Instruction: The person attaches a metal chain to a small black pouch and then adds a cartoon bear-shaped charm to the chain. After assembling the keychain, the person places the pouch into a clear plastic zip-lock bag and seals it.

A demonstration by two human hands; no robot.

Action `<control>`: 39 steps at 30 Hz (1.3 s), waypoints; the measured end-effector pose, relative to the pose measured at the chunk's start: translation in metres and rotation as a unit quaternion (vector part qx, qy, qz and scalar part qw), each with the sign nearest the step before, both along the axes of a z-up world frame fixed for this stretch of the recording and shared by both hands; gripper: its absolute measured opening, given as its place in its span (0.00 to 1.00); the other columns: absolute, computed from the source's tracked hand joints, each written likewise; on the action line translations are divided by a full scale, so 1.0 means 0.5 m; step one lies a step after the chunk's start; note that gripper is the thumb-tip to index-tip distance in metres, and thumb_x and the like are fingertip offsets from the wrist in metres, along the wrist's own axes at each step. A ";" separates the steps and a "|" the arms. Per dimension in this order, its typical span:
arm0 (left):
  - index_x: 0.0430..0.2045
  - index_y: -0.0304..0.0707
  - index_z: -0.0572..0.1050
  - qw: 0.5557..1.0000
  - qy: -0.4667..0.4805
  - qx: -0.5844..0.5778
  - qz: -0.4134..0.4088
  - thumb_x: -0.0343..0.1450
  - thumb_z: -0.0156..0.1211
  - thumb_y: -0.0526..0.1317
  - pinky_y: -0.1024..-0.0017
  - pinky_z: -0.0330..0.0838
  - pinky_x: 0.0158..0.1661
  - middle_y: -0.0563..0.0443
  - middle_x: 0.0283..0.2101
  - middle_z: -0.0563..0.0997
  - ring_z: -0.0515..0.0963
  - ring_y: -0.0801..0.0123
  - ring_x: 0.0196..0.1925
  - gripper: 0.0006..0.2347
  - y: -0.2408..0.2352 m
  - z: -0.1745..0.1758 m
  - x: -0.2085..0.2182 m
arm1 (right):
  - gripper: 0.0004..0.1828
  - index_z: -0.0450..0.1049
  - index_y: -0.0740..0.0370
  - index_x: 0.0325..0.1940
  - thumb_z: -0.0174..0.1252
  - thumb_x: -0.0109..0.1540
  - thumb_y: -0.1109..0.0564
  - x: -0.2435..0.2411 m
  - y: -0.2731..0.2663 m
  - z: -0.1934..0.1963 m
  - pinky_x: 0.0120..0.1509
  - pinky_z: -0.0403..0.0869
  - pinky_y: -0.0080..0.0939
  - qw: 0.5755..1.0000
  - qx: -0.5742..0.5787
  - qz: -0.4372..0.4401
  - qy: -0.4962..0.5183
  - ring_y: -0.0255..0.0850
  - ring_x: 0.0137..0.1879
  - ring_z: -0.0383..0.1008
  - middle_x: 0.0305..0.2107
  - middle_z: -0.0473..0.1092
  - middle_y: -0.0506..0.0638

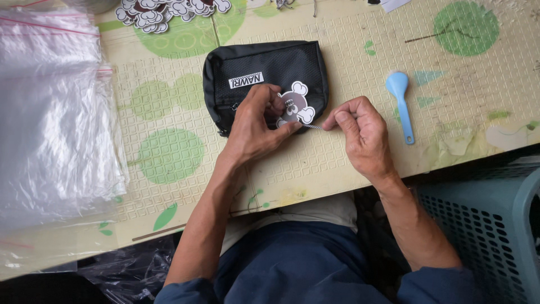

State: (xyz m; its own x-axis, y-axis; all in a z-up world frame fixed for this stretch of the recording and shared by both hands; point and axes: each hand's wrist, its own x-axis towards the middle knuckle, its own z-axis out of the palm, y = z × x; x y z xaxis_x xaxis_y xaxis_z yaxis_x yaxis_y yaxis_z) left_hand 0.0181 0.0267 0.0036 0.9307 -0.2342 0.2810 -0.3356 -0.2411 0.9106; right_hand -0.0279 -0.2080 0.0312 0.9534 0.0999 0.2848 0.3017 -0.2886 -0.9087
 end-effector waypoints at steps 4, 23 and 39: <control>0.32 0.42 0.73 1.000 -0.018 -0.006 0.003 0.58 0.80 0.42 0.60 0.76 0.45 0.45 0.49 0.76 0.82 0.55 0.42 0.18 0.005 -0.011 0.005 | 0.10 0.70 0.67 0.41 0.48 0.75 0.61 0.007 -0.003 0.004 0.54 0.77 0.42 1.000 -0.002 0.002 0.002 0.40 0.40 0.79 0.30 0.76 0.56; 0.37 0.41 0.67 0.991 -0.126 0.036 -0.042 0.65 0.69 0.42 0.63 0.67 0.55 0.43 0.51 0.74 0.73 0.56 0.58 0.15 -0.001 0.019 -0.017 | 0.07 0.73 0.61 0.34 0.59 0.67 0.64 0.223 0.020 -0.017 0.53 0.71 0.36 0.983 -0.153 0.098 -0.032 0.39 0.48 0.72 0.44 0.70 0.52; 0.54 0.42 0.75 0.979 -0.162 0.119 -0.042 0.77 0.61 0.38 0.59 0.70 0.57 0.49 0.66 0.74 0.71 0.53 0.72 0.12 -0.018 -0.015 -0.020 | 0.03 0.81 0.58 0.32 0.66 0.60 0.57 0.288 0.034 0.021 0.44 0.67 0.30 0.969 -0.163 0.110 0.152 0.27 0.36 0.70 0.28 0.75 0.43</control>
